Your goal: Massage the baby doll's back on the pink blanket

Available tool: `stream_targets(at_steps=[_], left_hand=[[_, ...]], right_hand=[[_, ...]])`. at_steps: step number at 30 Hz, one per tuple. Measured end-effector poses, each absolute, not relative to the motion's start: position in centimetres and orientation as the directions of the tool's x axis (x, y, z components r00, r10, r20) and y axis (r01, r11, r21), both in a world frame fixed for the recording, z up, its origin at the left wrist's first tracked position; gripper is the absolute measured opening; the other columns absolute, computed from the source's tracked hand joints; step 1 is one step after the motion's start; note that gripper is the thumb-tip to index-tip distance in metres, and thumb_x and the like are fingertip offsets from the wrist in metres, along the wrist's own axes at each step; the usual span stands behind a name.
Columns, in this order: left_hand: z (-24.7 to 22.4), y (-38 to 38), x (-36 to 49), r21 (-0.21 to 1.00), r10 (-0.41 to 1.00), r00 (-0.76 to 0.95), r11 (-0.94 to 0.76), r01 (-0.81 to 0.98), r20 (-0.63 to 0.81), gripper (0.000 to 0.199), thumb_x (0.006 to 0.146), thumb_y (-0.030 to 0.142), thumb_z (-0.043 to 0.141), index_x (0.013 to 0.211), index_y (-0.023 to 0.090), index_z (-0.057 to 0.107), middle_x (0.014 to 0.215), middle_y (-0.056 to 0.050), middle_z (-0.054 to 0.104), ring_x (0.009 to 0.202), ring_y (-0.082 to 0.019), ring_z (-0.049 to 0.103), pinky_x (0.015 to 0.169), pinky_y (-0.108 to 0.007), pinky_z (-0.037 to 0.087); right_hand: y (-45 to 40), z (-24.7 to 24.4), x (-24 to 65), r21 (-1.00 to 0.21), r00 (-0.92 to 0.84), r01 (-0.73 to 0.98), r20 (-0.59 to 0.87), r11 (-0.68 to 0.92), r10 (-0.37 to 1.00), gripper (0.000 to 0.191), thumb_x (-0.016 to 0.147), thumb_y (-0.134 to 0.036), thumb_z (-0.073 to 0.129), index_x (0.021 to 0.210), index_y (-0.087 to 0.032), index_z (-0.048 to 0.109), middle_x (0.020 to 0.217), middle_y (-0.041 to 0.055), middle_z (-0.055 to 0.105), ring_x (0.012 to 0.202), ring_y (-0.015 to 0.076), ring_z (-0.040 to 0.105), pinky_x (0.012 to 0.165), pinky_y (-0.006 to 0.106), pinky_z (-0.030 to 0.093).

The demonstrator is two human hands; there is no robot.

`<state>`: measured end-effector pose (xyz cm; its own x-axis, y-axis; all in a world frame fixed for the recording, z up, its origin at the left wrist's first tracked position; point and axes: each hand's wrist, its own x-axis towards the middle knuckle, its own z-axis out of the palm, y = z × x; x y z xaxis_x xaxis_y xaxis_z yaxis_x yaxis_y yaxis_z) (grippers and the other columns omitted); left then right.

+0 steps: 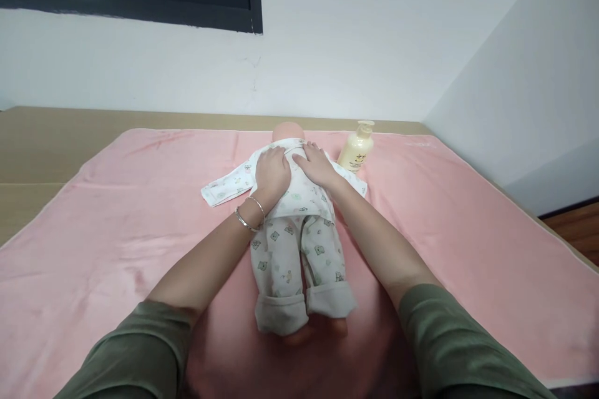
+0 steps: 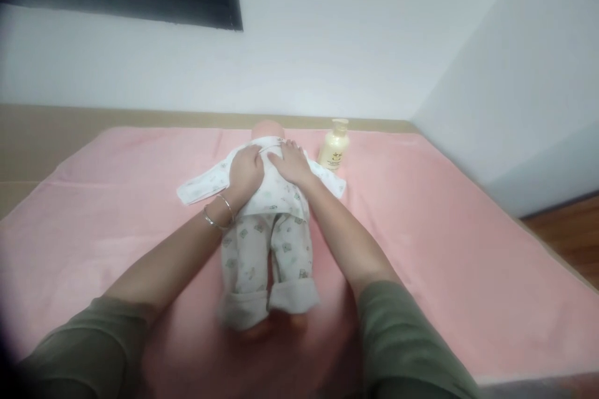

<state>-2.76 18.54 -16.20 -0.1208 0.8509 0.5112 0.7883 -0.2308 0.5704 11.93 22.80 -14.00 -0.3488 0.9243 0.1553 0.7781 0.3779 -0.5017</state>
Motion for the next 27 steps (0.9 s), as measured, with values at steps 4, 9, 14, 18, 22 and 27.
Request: stream_targets(at_steps=[4, 9, 14, 18, 22, 27], left_hand=[[-16.0, 19.2, -3.3, 0.595, 0.888, -0.162, -0.143, 0.791, 0.43, 0.042, 0.091, 0.025, 0.044, 0.123, 0.013, 0.069, 0.131, -0.018, 0.071, 0.126, -0.034, 0.063, 0.116, -0.05, 0.044], [-14.6, 18.8, -3.7, 0.54, 0.929, -0.104, -0.113, 0.834, 0.356, 0.043, 0.094, 0.027, 0.039, 0.123, 0.014, 0.069, 0.136, -0.017, 0.068, 0.129, -0.034, 0.061, 0.115, -0.048, 0.045], [-12.4, 16.3, -1.9, 0.416, 0.965, -0.083, -0.029, 0.909, 0.248, 0.042, 0.095, 0.018, 0.037, 0.122, 0.018, 0.069, 0.129, -0.014, 0.072, 0.124, -0.029, 0.065, 0.107, -0.04, 0.05], [-11.7, 15.6, -1.3, 0.44, 0.978, -0.08, -0.014, 0.898, 0.194, 0.045, 0.093, 0.015, 0.04, 0.128, 0.024, 0.068, 0.133, -0.01, 0.071, 0.123, -0.027, 0.066, 0.102, -0.038, 0.051], [-11.9, 16.8, -2.6, 0.533, 0.984, -0.102, 0.01, 0.846, 0.143, 0.047, 0.093, 0.019, 0.039, 0.133, 0.021, 0.065, 0.14, -0.011, 0.068, 0.129, -0.029, 0.062, 0.105, -0.04, 0.049], [-12.9, 18.5, -4.2, 0.535, 0.981, -0.106, 0.002, 0.845, 0.162, 0.044, 0.099, 0.028, 0.029, 0.12, 0.015, 0.066, 0.129, -0.017, 0.071, 0.12, -0.03, 0.066, 0.103, -0.042, 0.05]], right_hand=[[21.1, -13.4, 10.8, -0.385, -0.313, 0.856, 0.146, 0.346, 0.938, 0.063, 0.105, -0.043, 0.033, 0.148, 0.001, 0.047, 0.159, 0.0286, 0.044, 0.152, 0.0383, 0.037, 0.126, 0.054, 0.027], [18.6, -13.1, 9.3, -0.284, -0.36, 0.87, 0.191, 0.403, 0.913, 0.055, 0.102, -0.022, 0.031, 0.147, 0.006, 0.047, 0.161, 0.0291, 0.042, 0.154, 0.0357, 0.036, 0.127, 0.049, 0.027], [21.1, -13.2, 10.7, -0.395, -0.343, 0.836, 0.165, 0.381, 0.925, 0.053, 0.099, -0.023, 0.029, 0.141, -0.001, 0.054, 0.157, 0.0241, 0.049, 0.149, 0.0324, 0.044, 0.124, 0.045, 0.034], [22.8, -13.3, 11.8, -0.405, -0.287, 0.86, 0.121, 0.311, 0.95, 0.058, 0.1, -0.035, 0.029, 0.142, -0.002, 0.052, 0.155, 0.024, 0.051, 0.147, 0.0344, 0.045, 0.123, 0.048, 0.035], [20.7, -13.0, 10.7, -0.314, -0.297, 0.893, 0.128, 0.323, 0.946, 0.068, 0.099, -0.038, 0.032, 0.151, 0.006, 0.039, 0.162, 0.0284, 0.039, 0.153, 0.0382, 0.035, 0.126, 0.05, 0.028], [18.2, -12.5, 9.1, -0.282, -0.351, 0.885, 0.114, 0.37, 0.929, 0.07, 0.099, -0.034, 0.032, 0.156, 0.007, 0.03, 0.168, 0.0267, 0.029, 0.159, 0.0379, 0.025, 0.129, 0.05, 0.023]])
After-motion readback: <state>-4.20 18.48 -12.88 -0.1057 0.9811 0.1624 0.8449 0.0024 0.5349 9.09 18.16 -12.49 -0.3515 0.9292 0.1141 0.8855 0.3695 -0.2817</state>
